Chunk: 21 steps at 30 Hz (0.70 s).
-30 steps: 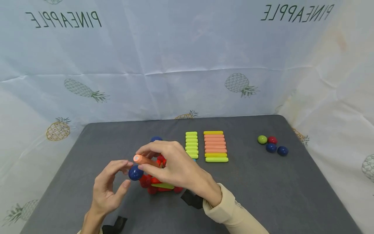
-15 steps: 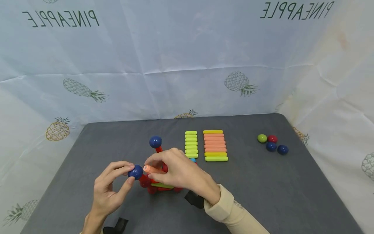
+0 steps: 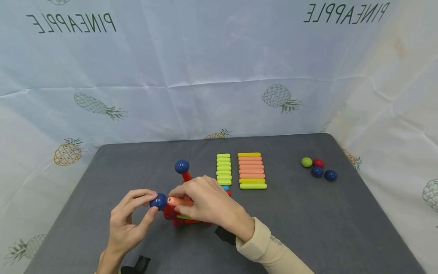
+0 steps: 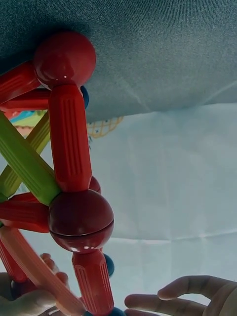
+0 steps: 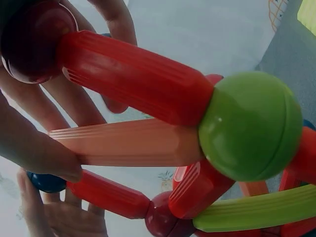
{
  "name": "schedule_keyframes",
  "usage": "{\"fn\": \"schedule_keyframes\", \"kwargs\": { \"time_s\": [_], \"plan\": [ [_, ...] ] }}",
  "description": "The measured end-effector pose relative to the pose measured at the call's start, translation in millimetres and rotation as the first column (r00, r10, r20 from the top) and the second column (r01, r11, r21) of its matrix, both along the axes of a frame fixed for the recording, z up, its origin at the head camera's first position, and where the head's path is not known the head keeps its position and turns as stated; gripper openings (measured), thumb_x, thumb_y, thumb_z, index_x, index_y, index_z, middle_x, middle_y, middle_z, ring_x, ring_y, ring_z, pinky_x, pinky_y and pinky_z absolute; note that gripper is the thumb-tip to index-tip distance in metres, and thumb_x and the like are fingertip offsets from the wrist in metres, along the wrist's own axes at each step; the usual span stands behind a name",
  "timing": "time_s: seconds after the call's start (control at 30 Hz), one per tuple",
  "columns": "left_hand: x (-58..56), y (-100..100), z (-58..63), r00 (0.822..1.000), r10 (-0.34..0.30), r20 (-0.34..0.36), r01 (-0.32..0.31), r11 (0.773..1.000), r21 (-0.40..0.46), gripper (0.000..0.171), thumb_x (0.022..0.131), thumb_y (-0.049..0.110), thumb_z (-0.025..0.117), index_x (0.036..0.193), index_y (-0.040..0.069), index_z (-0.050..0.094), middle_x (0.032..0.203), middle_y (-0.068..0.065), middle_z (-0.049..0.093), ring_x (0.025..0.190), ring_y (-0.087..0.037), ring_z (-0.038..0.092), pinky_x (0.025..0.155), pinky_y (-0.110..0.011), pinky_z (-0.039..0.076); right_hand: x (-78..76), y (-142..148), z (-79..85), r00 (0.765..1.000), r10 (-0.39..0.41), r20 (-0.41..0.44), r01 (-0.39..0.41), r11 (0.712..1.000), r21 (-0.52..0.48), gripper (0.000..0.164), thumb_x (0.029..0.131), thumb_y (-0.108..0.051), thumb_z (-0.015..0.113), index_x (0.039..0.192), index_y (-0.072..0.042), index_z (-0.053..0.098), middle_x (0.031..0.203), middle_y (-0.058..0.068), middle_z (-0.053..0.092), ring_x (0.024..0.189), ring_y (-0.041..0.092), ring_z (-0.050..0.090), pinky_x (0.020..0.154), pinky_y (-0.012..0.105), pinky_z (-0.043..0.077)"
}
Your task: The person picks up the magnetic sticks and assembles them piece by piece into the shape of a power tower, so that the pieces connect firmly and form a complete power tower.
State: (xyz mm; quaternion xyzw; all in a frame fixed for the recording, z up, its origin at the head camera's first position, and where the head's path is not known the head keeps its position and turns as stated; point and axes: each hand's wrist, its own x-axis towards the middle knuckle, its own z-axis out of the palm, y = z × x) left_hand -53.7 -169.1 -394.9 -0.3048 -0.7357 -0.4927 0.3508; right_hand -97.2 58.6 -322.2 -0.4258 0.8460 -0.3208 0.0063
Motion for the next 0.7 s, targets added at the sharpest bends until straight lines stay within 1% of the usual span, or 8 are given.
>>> {"fn": "schedule_keyframes", "kwargs": {
  "time_s": [0.13, 0.2, 0.3, 0.37, 0.43, 0.53, 0.6, 0.7],
  "plan": [
    [0.4, 0.6, 1.0, 1.0, 0.018, 0.016, -0.018, 1.0, -0.011, 0.021, 0.094, 0.016, 0.075, 0.11, 0.001, 0.075, 0.104, -0.013, 0.068, 0.096, -0.01, 0.062, 0.077, -0.018, 0.047, 1.4, -0.8, -2.2, 0.992, -0.018, -0.125, 0.027, 0.997, 0.072, 0.023, 0.084, -0.024, 0.085, 0.107, -0.019, 0.082, 0.087, -0.007, 0.078, 0.071, 0.005, 0.057, 0.063, 0.014, 0.039],
    [0.0, 1.2, 1.3, 1.0, 0.02, 0.016, -0.02, 1.0, -0.013, 0.022, 0.094, 0.018, 0.075, 0.11, 0.002, 0.075, 0.105, -0.013, 0.068, 0.095, -0.01, 0.061, 0.074, -0.02, 0.046, 1.9, -0.8, -3.0, 0.986, -0.019, -0.164, 0.035, 0.995, 0.097, 0.025, 0.083, -0.026, 0.087, 0.107, -0.019, 0.082, 0.087, -0.008, 0.079, 0.075, 0.006, 0.057, 0.066, 0.015, 0.04],
    [-0.1, 1.9, -0.3, 0.999, 0.012, 0.035, -0.011, 1.0, -0.026, 0.031, 0.092, 0.021, 0.078, 0.115, 0.001, 0.073, 0.106, -0.013, 0.068, 0.093, -0.01, 0.059, 0.074, -0.023, 0.045, 2.8, 0.7, -2.6, 0.984, -0.015, -0.175, 0.031, 0.996, 0.086, 0.028, 0.083, -0.033, 0.087, 0.108, -0.02, 0.082, 0.091, -0.009, 0.079, 0.082, 0.006, 0.06, 0.072, 0.017, 0.044],
    [1.0, 1.5, -2.9, 0.994, 0.019, 0.107, -0.012, 0.998, -0.068, 0.046, 0.086, 0.021, 0.083, 0.125, 0.002, 0.068, 0.11, -0.011, 0.068, 0.094, -0.009, 0.059, 0.075, -0.024, 0.045, 2.9, 3.4, -1.3, 0.988, -0.028, -0.151, 0.034, 0.999, 0.04, 0.031, 0.084, -0.036, 0.084, 0.111, -0.02, 0.081, 0.096, -0.008, 0.079, 0.088, 0.007, 0.062, 0.076, 0.019, 0.048],
    [2.3, 1.0, -7.0, 0.976, 0.037, 0.213, -0.009, 0.991, -0.131, 0.061, 0.081, 0.018, 0.088, 0.135, 0.006, 0.062, 0.114, -0.008, 0.068, 0.093, -0.008, 0.059, 0.076, -0.025, 0.045, 3.6, 8.0, 0.6, 0.991, -0.055, -0.122, 0.052, 0.998, -0.034, 0.032, 0.086, -0.037, 0.082, 0.112, -0.02, 0.08, 0.101, -0.007, 0.079, 0.094, 0.008, 0.063, 0.079, 0.021, 0.051],
    [2.7, -0.5, -14.2, 0.933, 0.096, 0.348, -0.016, 0.974, -0.228, 0.066, 0.076, 0.013, 0.09, 0.136, 0.016, 0.062, 0.115, -0.001, 0.071, 0.091, -0.005, 0.061, 0.075, -0.026, 0.049, 3.1, 17.9, 3.5, 0.99, -0.117, -0.079, 0.1, 0.977, -0.188, 0.029, 0.087, -0.03, 0.082, 0.112, -0.017, 0.08, 0.1, -0.005, 0.078, 0.095, 0.009, 0.065, 0.079, 0.024, 0.053],
    [1.9, -2.2, -18.3, 0.914, 0.119, 0.387, -0.022, 0.969, -0.246, 0.056, 0.076, 0.011, 0.09, 0.127, 0.02, 0.068, 0.11, 0.003, 0.073, 0.087, -0.005, 0.062, 0.073, -0.026, 0.05, 1.6, 26.3, 4.7, 0.985, -0.16, -0.062, 0.138, 0.952, -0.273, 0.025, 0.087, -0.023, 0.082, 0.111, -0.015, 0.08, 0.099, -0.005, 0.078, 0.095, 0.01, 0.067, 0.082, 0.028, 0.055],
    [0.9, -6.3, -22.6, 0.906, 0.153, 0.394, -0.057, 0.968, -0.244, 0.043, 0.076, 0.01, 0.09, 0.113, 0.023, 0.073, 0.1, 0.007, 0.074, 0.083, -0.006, 0.063, 0.07, -0.026, 0.052, -2.9, 40.9, 2.5, 0.973, -0.227, -0.039, 0.202, 0.921, -0.333, 0.022, 0.089, -0.017, 0.079, 0.111, -0.014, 0.08, 0.097, -0.006, 0.079, 0.093, 0.008, 0.068, 0.083, 0.03, 0.056]
  ]
}}
